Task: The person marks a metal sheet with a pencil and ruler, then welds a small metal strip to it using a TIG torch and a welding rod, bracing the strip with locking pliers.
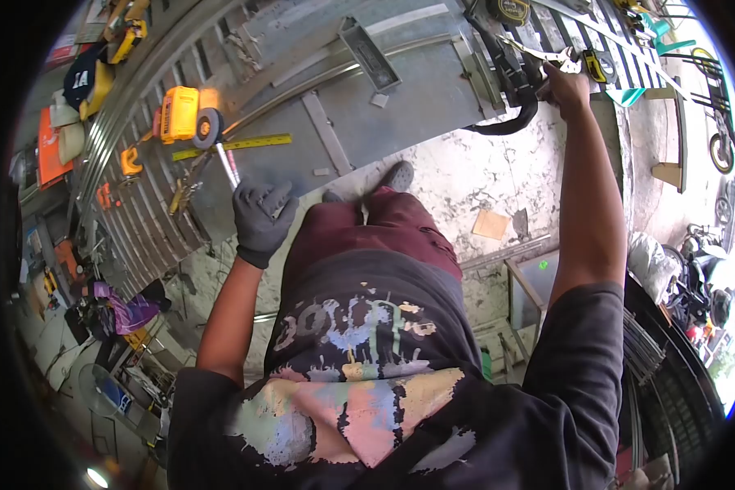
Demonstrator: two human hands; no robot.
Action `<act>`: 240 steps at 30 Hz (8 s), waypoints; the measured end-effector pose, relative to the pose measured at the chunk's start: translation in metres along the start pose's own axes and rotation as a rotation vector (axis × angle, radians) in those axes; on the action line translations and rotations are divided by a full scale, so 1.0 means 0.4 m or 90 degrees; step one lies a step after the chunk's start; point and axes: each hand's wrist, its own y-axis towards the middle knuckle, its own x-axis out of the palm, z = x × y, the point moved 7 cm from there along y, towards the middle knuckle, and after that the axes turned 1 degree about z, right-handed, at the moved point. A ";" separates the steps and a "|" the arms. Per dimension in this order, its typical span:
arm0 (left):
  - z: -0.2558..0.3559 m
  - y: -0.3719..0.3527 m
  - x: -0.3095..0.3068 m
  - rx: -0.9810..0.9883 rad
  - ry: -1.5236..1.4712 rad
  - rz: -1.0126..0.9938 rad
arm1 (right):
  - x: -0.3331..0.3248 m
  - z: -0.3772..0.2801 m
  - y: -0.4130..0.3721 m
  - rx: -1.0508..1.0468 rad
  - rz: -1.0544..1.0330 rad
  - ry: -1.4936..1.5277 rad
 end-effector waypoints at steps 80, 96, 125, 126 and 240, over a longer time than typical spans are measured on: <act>0.382 0.135 -0.497 -0.244 -1.059 -0.329 | -0.118 -0.476 -1.563 -1.045 0.269 -0.006; 0.372 0.147 -0.497 -0.093 -1.041 -0.439 | -0.039 -0.422 -1.450 -0.592 -0.179 0.426; 0.326 0.147 -0.458 -0.111 -0.871 -0.216 | 0.025 -0.415 -1.431 -0.509 -0.223 0.542; 0.325 0.149 -0.460 -0.160 -0.852 -0.204 | 0.013 -0.411 -1.422 -0.508 -0.171 0.537; -0.115 -0.108 -0.571 -0.495 -1.037 0.186 | 0.333 -0.638 -1.555 -0.737 -0.241 0.015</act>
